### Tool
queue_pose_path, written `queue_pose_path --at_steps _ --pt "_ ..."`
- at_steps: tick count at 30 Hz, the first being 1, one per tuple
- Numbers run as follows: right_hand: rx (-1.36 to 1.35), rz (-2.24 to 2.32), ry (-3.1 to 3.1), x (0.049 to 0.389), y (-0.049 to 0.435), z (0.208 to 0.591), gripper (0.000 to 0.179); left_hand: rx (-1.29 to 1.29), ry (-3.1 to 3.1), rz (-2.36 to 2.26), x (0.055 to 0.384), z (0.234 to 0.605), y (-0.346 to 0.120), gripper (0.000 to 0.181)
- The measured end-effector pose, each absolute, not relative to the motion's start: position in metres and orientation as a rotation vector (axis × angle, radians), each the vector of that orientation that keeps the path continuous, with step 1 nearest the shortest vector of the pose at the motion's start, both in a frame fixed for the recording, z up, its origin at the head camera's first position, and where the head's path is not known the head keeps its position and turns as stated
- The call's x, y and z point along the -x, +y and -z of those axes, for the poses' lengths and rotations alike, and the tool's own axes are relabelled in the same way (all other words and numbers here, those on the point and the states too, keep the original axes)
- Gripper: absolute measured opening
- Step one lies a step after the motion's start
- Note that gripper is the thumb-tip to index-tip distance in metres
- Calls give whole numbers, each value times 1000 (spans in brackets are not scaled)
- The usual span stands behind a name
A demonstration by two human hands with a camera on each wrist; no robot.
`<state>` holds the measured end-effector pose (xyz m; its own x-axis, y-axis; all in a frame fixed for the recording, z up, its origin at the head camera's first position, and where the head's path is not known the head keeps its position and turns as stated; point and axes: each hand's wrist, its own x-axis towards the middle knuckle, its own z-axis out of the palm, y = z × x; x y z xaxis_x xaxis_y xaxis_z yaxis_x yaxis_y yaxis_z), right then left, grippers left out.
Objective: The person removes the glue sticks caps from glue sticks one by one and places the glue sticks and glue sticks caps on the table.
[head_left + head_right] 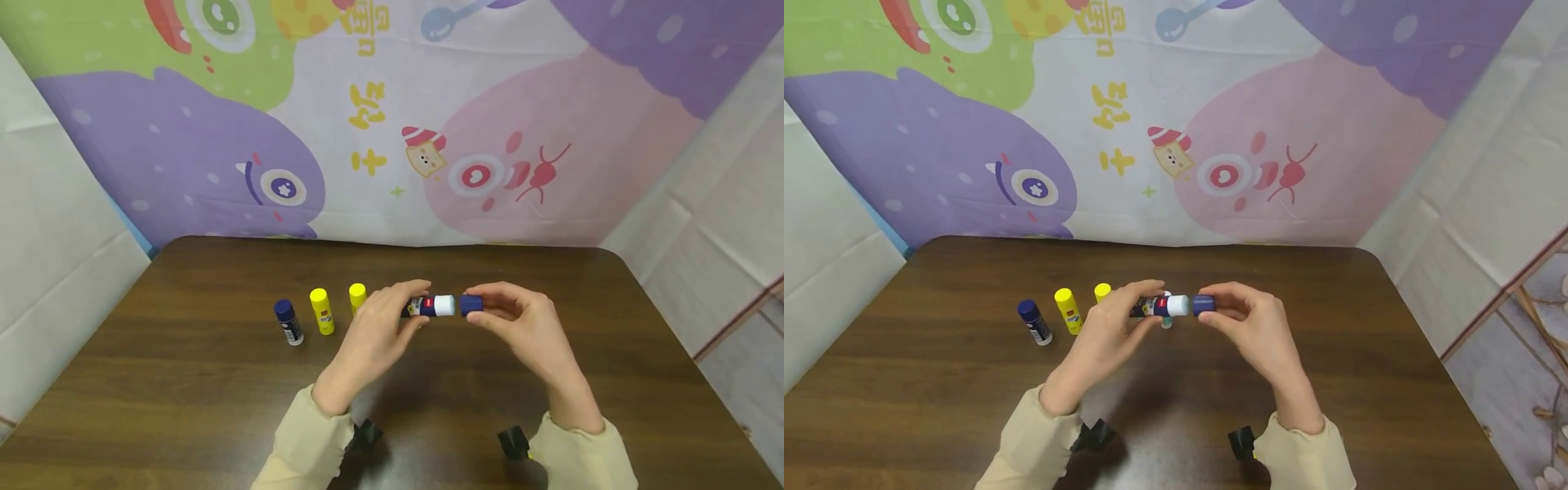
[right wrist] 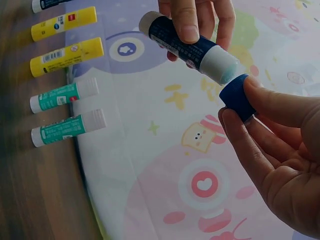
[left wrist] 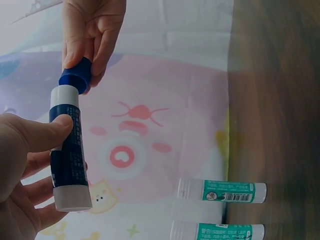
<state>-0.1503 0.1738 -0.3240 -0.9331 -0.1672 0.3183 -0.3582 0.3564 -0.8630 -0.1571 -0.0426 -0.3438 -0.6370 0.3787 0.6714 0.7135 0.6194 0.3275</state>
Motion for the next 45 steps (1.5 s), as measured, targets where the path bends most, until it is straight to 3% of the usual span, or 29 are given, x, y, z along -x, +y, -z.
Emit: queue_pose_path --at_steps 11,24,32,45 --pt "-484 -1645 -2405 152 177 324 30 875 -2301 822 160 348 -42 39" --pt "-467 -1473 -2495 153 178 327 30 829 -2303 818 164 355 -34 28" --pt "-498 -1337 -2543 155 180 330 31 746 -2420 974 165 358 -22 31" --pt "-505 -1085 -2640 171 188 339 35 796 -2547 971 182 361 0 24"
